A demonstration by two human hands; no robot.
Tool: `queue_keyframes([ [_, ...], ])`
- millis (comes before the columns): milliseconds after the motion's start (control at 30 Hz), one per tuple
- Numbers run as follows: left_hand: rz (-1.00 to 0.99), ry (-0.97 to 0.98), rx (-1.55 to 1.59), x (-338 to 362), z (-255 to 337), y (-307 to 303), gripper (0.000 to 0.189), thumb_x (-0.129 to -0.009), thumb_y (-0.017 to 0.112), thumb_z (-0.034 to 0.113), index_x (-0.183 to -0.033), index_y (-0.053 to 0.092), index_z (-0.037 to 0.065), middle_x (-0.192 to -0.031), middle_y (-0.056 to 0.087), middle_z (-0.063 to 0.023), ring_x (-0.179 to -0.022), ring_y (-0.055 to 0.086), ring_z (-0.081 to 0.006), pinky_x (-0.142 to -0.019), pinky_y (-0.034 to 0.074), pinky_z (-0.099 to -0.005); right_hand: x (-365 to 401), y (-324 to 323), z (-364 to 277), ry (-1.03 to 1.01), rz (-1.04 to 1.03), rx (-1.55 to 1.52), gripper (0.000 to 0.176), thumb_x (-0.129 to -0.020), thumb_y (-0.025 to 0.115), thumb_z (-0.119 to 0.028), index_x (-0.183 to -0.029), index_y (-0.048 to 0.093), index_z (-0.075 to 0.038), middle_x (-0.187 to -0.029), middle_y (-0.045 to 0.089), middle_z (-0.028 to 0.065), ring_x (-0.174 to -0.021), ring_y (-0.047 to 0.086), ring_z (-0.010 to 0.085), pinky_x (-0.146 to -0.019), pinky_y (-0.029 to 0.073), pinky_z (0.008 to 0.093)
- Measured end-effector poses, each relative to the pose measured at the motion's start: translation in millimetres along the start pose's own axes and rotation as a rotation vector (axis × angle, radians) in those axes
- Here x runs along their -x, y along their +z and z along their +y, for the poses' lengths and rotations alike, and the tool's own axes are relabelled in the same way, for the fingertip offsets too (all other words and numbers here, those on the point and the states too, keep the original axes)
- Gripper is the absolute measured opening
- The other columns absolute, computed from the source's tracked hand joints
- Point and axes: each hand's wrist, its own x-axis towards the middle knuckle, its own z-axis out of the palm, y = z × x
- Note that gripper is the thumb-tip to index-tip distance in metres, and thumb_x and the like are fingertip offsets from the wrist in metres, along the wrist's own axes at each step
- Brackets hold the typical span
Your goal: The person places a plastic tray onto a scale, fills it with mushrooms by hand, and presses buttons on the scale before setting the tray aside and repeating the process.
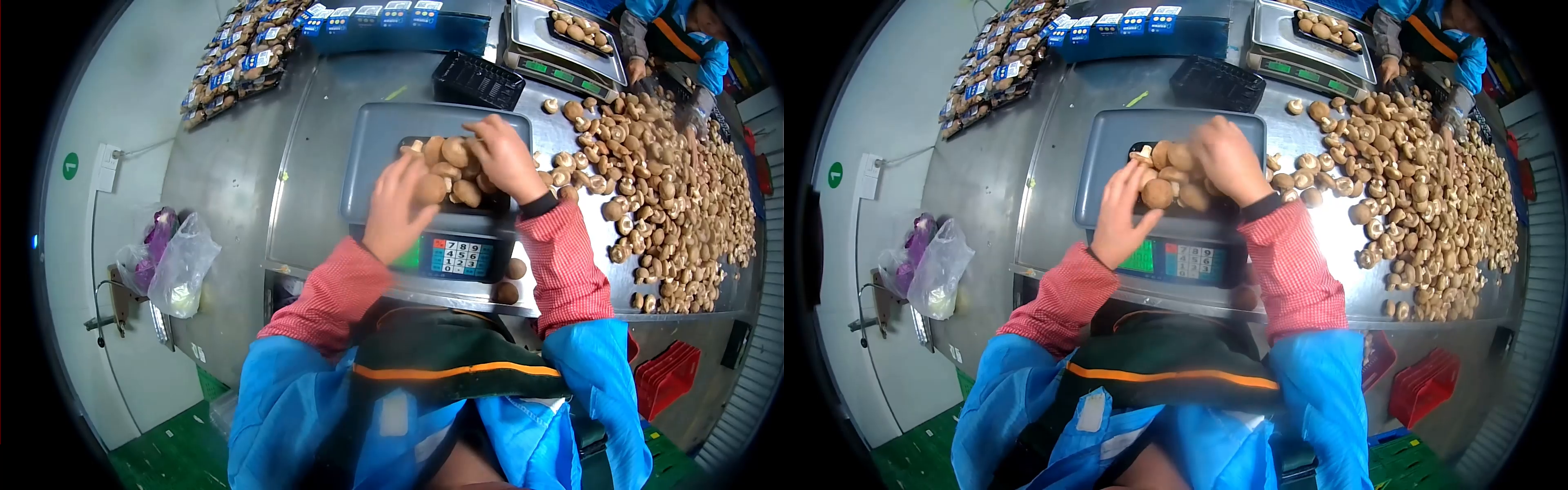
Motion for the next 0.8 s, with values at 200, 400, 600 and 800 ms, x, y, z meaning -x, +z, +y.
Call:
queue_keyframes([
  [200,0.184,-0.462,0.626,11,-56,-33,0.043,-0.094,0.062,0.008,-0.135,0.052,0.001,-0.110,0.065,-0.0086,-0.099,0.064,-0.0167,-0.083,0.052,-0.0279,63,-39,8,0.389,0.239,-0.221,0.017,-0.095,0.058,-0.009,-0.105,0.068,-0.001,-0.091,0.067,0.0155,-0.082,0.066,0.0284,-0.075,0.051,0.0354],
  [400,0.104,-0.630,0.683,6,-73,-51,0.031,-0.097,0.061,0.012,-0.127,0.061,0.004,-0.092,0.067,-0.0002,-0.077,0.060,-0.0049,-0.064,0.047,-0.0188,132,-34,5,0.610,0.140,-0.324,0.017,-0.097,0.060,-0.009,-0.108,0.069,-0.001,-0.081,0.065,0.0082,-0.070,0.058,0.0130,-0.066,0.048,0.0259],
  [600,-0.100,-0.606,0.489,1,-74,-31,0.030,-0.093,0.067,0.019,-0.119,0.066,0.003,-0.088,0.067,-0.0007,-0.077,0.062,-0.0070,-0.069,0.051,-0.0233,165,-53,-10,0.758,-0.007,0.112,0.023,-0.095,0.064,-0.021,-0.108,0.068,-0.003,-0.086,0.070,0.0190,-0.076,0.068,0.0282,-0.069,0.053,0.0365],
  [800,-0.265,-0.574,0.239,-3,-68,-6,0.038,-0.088,0.070,0.026,-0.115,0.064,0.000,-0.085,0.069,-0.0116,-0.078,0.067,-0.0222,-0.075,0.053,-0.0338,238,-16,-6,0.552,-0.329,0.028,0.034,-0.090,0.063,-0.035,-0.101,0.068,-0.004,-0.074,0.068,0.0212,-0.066,0.067,0.0400,-0.061,0.053,0.0478],
])
